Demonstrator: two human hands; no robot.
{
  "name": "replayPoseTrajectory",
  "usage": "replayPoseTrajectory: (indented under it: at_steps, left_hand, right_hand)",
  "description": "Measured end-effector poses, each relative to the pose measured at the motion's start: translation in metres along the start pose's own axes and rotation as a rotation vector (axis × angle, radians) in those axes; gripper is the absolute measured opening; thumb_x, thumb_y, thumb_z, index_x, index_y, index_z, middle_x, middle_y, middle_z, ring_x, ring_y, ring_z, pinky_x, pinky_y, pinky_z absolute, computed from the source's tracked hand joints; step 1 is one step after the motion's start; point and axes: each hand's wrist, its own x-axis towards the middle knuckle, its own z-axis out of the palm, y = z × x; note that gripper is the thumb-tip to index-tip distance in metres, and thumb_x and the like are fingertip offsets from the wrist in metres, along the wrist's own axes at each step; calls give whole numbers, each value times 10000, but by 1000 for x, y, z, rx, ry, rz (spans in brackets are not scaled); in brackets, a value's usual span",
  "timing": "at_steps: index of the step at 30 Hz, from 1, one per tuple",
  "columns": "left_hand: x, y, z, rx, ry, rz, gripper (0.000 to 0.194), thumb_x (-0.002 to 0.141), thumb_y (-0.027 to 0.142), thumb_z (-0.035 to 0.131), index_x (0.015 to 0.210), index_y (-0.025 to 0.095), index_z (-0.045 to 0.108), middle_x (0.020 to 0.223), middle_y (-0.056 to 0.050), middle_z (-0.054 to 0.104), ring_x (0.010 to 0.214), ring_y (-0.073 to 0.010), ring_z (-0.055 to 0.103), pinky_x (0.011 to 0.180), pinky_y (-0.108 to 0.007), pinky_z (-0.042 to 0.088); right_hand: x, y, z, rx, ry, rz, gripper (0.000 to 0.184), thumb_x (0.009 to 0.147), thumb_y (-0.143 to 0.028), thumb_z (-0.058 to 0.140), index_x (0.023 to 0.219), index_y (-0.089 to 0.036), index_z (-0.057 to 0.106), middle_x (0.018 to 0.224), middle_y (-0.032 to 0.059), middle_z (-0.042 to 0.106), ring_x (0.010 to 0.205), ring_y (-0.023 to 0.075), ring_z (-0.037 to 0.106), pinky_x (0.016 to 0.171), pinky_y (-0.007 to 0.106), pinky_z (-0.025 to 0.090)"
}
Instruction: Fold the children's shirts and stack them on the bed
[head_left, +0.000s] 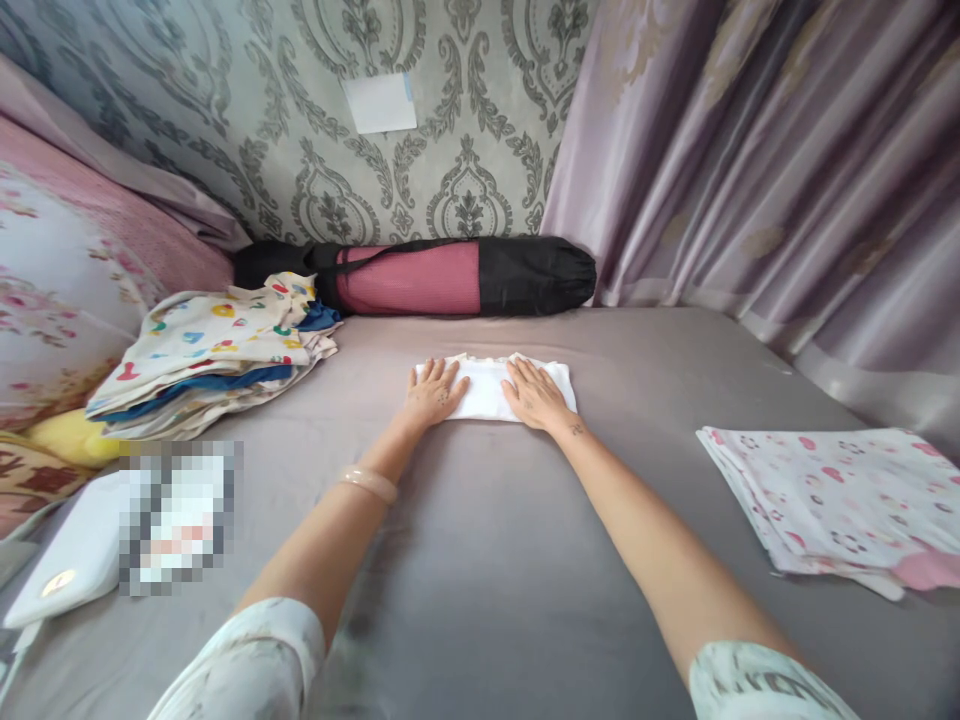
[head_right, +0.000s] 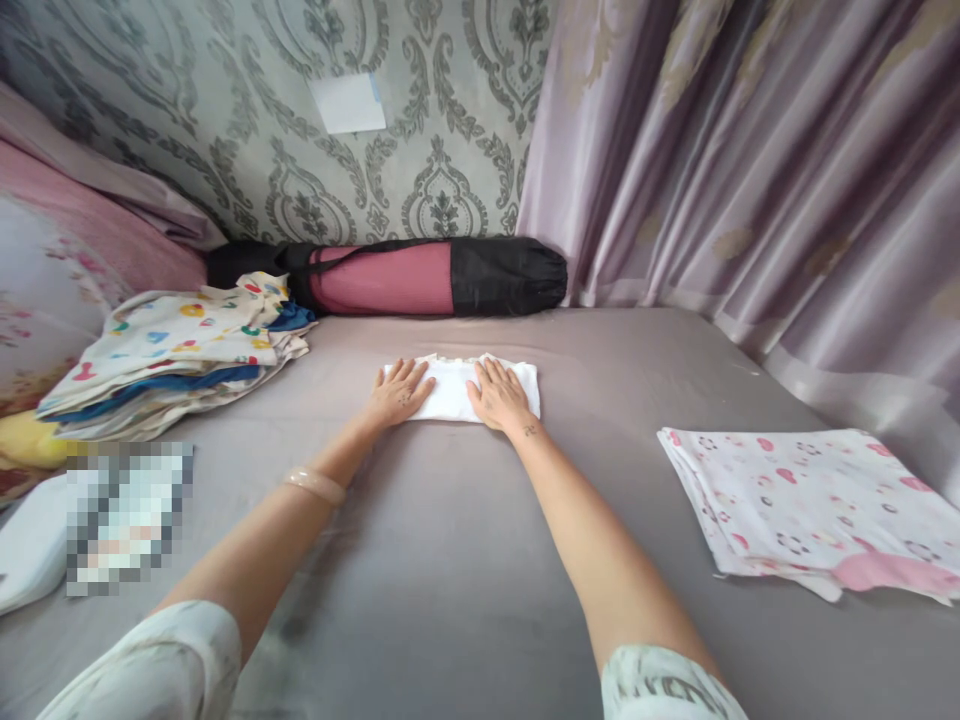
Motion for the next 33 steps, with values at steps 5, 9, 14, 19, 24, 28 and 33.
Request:
replayPoseTrajectory:
  at_steps: [5, 9, 14, 19, 24, 28, 33]
  left_hand:
    - [-4, -24, 2, -37, -15, -13, 688, 958, 584, 132, 1519, 204, 249, 1601, -71, 174, 1475, -259, 128, 1176, -500, 130]
    - [-9, -37, 2, -32, -17, -24, 684, 967, 544, 116, 1529, 164, 206, 1597, -82, 182, 1474, -239, 138, 1181, -466, 140]
    - [-12, -45, 1, -41, -13, -56, 650, 978, 454, 89, 1524, 121, 201, 1591, -92, 195, 1469, -221, 164, 1185, -471, 132]
    - [-14, -42, -1, -27, -18, -72, 654, 972, 463, 103, 1525, 128, 204, 1592, -89, 191, 1470, -220, 158, 1185, -463, 125]
    - [-14, -40, -2, 1, -13, -68, 656, 971, 465, 116, 1521, 120, 212, 1587, -102, 205, 1468, -227, 170, 1179, -481, 144]
    - [-15, -39, -3, 21, -17, -70, 651, 972, 455, 111, 1521, 122, 212, 1587, -101, 204, 1467, -227, 174, 1177, -485, 151]
    - [-14, -38, -8, 31, -56, -70, 656, 971, 454, 115, 1522, 108, 194, 1592, -113, 181, 1469, -235, 162, 1173, -492, 149]
  right_hand:
    - [-10, 24, -1, -20, -15, -8, 629, 992, -413, 151, 1494, -69, 308, 1568, 119, 267, 1455, 225, 198, 1191, 392, 122]
    - [-17, 42, 2, -6, -12, 21, 623, 984, -390, 144, 1496, -74, 307, 1581, 103, 239, 1464, 230, 158, 1194, 410, 125]
    - [-20, 46, 5, 14, 29, 144, 640, 977, -379, 152, 1502, -31, 265, 1589, 141, 191, 1466, 254, 144, 1192, 417, 123]
    - [-19, 42, 3, 30, 16, 177, 633, 968, -376, 184, 1500, -44, 274, 1591, 138, 189, 1461, 254, 165, 1186, 408, 147]
    - [-18, 43, 2, 25, -8, 193, 621, 970, -387, 195, 1506, -81, 264, 1598, 118, 172, 1466, 236, 146, 1186, 401, 140]
    - [-17, 43, 2, 33, -27, 199, 622, 972, -391, 196, 1510, -85, 253, 1602, 112, 160, 1468, 235, 135, 1187, 398, 129]
    - [-17, 41, -1, 55, -47, 213, 625, 967, -391, 212, 1515, -92, 237, 1606, 107, 143, 1472, 231, 112, 1188, 415, 119]
